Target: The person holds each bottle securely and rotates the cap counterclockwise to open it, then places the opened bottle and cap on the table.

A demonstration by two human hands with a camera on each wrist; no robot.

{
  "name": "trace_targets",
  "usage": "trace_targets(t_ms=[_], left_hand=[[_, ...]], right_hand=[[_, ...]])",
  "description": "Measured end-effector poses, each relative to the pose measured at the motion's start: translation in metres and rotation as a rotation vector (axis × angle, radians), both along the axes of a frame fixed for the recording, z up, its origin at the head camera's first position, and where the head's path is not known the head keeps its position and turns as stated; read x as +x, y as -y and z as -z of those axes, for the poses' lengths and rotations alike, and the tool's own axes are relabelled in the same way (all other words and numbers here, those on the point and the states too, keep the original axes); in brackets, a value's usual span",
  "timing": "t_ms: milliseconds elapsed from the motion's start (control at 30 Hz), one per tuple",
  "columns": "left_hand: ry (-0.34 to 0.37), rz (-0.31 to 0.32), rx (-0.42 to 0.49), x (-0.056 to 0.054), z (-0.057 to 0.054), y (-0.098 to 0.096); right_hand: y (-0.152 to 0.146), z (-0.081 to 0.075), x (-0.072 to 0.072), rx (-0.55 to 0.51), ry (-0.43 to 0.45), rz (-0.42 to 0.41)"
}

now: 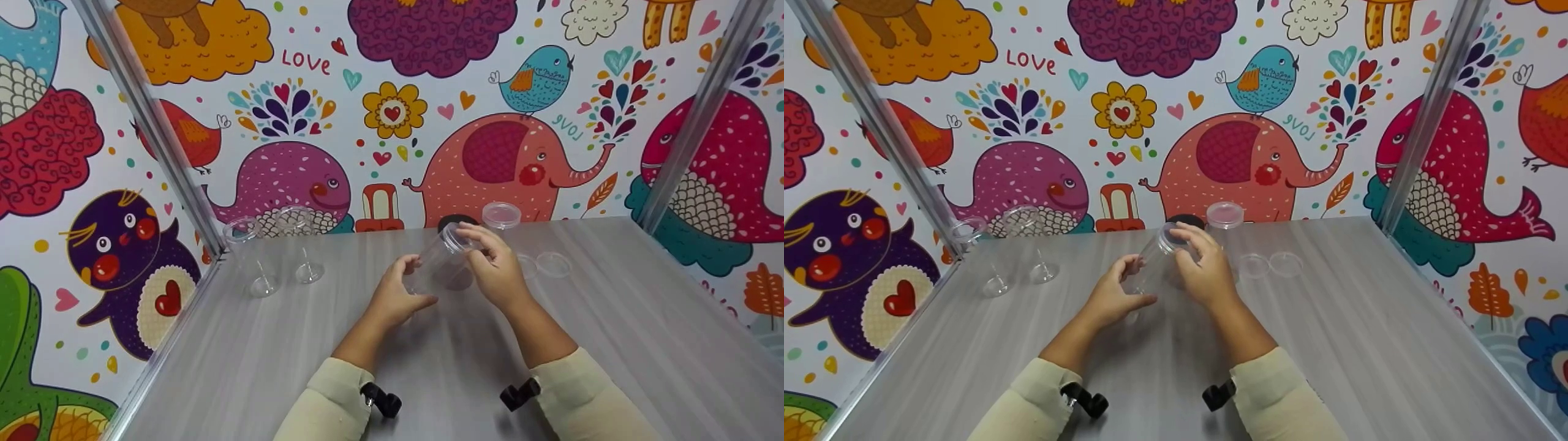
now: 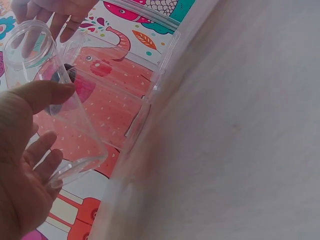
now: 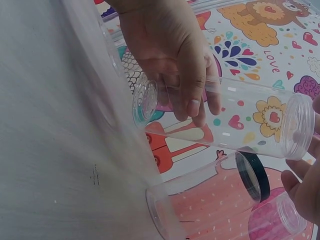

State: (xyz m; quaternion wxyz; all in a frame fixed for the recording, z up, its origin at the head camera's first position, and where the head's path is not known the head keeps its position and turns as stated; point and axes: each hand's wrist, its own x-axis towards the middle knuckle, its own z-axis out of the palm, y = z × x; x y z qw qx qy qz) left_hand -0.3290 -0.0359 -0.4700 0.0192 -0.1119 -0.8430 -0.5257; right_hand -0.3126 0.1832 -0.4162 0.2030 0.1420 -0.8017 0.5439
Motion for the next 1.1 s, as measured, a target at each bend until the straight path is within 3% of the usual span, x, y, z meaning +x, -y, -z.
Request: trace_targets(t_ms=[433,767,1100], left_hand=[[-0.005,0.004,-0.004,-0.0007,-0.0002,0.0005],[-0.002,0.012,-0.016,0.0011,-0.0014,-0.0005],[-0.015,0.01,-0.018,0.0024,0.0,0.0001]], right_hand=[[-0.0014,0.0005,-0.0016,-0.018,-0.004,-0.017],[-0.0019,-0.0003,-0.002,0.051,0.058,0.128],[-0.0004,0.0001,-0.0001,0.035,0.023,0.051]])
